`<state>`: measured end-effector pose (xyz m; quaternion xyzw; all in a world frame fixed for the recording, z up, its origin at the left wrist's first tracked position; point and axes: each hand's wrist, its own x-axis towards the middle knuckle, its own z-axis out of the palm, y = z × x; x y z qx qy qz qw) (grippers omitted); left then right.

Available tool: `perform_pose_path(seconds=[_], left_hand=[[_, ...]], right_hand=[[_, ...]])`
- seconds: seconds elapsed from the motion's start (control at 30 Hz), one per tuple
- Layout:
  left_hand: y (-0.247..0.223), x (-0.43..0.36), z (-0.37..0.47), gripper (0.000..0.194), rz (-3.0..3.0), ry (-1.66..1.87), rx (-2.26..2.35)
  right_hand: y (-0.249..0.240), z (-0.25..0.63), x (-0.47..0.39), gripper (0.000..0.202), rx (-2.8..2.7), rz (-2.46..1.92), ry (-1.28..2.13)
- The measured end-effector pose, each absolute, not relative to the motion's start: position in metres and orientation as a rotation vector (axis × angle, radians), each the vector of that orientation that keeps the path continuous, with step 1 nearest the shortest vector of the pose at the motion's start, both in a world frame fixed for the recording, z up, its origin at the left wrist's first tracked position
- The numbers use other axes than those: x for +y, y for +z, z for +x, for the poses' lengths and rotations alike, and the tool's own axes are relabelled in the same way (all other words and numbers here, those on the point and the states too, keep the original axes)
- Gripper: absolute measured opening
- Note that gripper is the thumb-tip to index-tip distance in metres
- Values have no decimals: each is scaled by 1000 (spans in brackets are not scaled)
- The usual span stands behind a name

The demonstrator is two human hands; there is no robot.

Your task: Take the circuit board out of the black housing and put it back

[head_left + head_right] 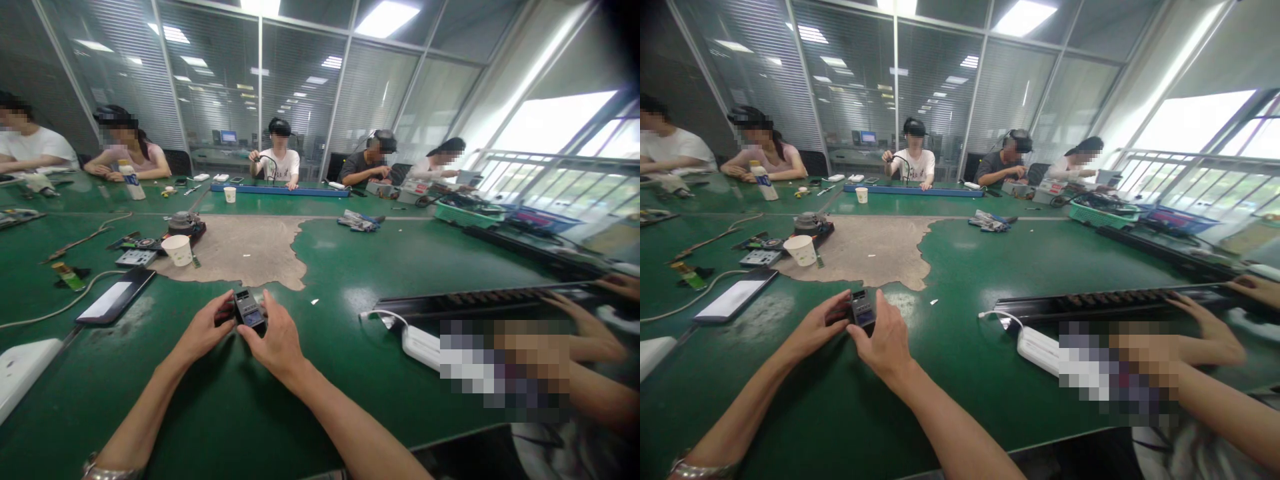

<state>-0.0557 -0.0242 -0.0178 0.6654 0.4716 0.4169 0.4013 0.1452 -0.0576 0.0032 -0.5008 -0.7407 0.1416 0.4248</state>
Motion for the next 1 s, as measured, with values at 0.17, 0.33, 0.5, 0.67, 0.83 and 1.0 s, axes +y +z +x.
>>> perform_pose_path(seconds=[0.17,0.33,0.5,0.67,0.83,1.0], left_hand=[[-22,-22,-57,66,1671,1053,1195],[-25,-19,-60,68,1615,1088,1280],[-23,-20,-60,64,1610,1084,1266],[-20,-22,-58,59,1610,1056,1262],[-18,-23,-57,60,1602,1038,1270],[-17,-23,-57,60,1580,1055,1216]], right_hand=[[-7,146,-52,94,-1841,-1228,496],[-16,140,-53,95,-1843,-1116,630],[-8,137,-56,83,-1705,-1072,745],[19,149,-52,78,-1557,-1040,691],[12,166,-36,78,-1460,-1261,640],[-9,171,-24,85,-1579,-1408,675]])
